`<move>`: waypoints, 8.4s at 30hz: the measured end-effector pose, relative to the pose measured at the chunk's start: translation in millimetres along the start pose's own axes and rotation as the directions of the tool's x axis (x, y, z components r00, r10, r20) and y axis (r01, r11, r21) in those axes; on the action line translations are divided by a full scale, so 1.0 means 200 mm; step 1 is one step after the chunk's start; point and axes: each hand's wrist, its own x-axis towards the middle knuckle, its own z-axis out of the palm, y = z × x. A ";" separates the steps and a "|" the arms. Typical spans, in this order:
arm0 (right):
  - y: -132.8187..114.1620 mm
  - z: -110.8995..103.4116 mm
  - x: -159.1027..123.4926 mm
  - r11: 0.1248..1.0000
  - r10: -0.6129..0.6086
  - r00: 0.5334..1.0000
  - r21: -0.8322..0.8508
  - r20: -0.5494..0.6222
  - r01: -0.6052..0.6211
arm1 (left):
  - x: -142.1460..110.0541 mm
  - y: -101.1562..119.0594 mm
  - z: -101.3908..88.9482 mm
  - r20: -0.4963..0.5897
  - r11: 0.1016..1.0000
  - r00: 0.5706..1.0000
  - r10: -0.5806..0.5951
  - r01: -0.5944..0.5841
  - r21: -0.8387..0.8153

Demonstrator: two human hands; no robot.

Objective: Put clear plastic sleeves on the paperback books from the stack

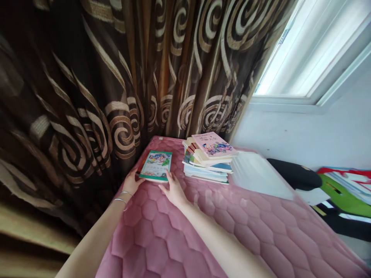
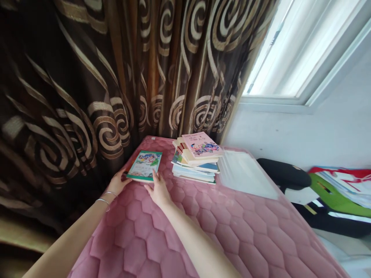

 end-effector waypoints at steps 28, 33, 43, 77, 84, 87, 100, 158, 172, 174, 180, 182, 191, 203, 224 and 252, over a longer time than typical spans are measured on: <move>0.06 0.05 0.04 0.996 -0.070 0.996 -0.042 0.058 0.072 | -0.04 0.09 0.08 -0.213 0.983 0.969 -0.129 0.153 0.099; 0.06 0.06 0.03 0.994 -0.081 0.995 -0.072 0.060 0.085 | -0.04 0.09 0.08 -0.209 0.984 0.969 -0.129 0.152 0.095; 0.04 0.02 0.00 0.992 -0.047 0.999 0.115 0.019 0.045 | -0.05 0.08 0.06 -0.226 0.989 0.964 -0.143 0.149 0.009; 0.82 -1.33 -0.35 0.721 0.400 0.737 -0.310 -0.545 -0.620 | -0.88 1.14 0.39 0.383 0.997 0.920 0.078 -0.063 -0.052; 0.86 -1.30 -0.26 0.663 0.425 0.737 -0.374 -0.525 -0.649 | -0.87 1.13 0.40 0.370 0.992 0.922 0.116 -0.085 -0.097; 0.89 -1.33 -0.24 0.674 0.389 0.761 -0.403 -0.519 -0.620 | -0.87 1.12 0.40 0.373 0.992 0.921 0.114 -0.085 -0.093; 0.19 -1.13 -0.69 0.842 -0.335 0.888 -0.523 -0.314 0.133 | -0.86 1.09 0.42 0.129 0.919 0.989 0.078 -0.021 -0.395; 0.48 -1.26 -0.85 0.815 0.576 0.811 -0.011 -0.105 -0.580 | -0.63 0.82 0.15 0.236 0.977 0.950 -0.204 0.183 0.110; 0.51 -1.24 -0.88 0.833 0.538 0.842 -0.127 -0.036 -0.538 | -1.02 1.20 0.29 0.606 0.832 0.615 0.505 -0.534 -0.151; 0.52 -1.23 -0.88 0.830 0.543 0.839 -0.129 -0.031 -0.542 | -1.04 1.20 0.29 0.649 0.841 0.590 0.480 -0.519 -0.150; 0.55 -1.24 -0.89 0.851 0.518 0.854 -0.127 0.046 -0.510 | -1.04 1.18 0.29 0.655 0.831 0.574 0.492 -0.533 -0.157; 0.56 -1.24 -0.90 0.855 0.513 0.857 -0.131 0.059 -0.502 | -1.04 1.18 0.30 0.653 0.829 0.572 0.496 -0.536 -0.160; 0.39 -1.27 -0.72 0.807 0.348 0.933 -0.476 -0.095 -0.350 | -1.04 1.19 0.29 0.623 0.819 0.589 0.515 -0.552 -0.156; 0.28 -1.20 0.16 0.737 0.078 0.991 -0.675 0.109 0.016 | -0.84 1.06 0.34 0.255 0.914 0.927 0.275 -0.334 0.232; 0.41 -1.22 0.35 0.739 0.322 0.881 -0.490 -0.346 -0.462 | -0.86 1.00 0.45 0.231 0.860 0.945 0.233 -0.311 0.405; 0.23 -1.26 0.00 0.422 0.705 0.693 0.697 0.149 -0.580 | -0.87 1.01 0.42 0.235 0.866 0.946 0.223 -0.302 0.397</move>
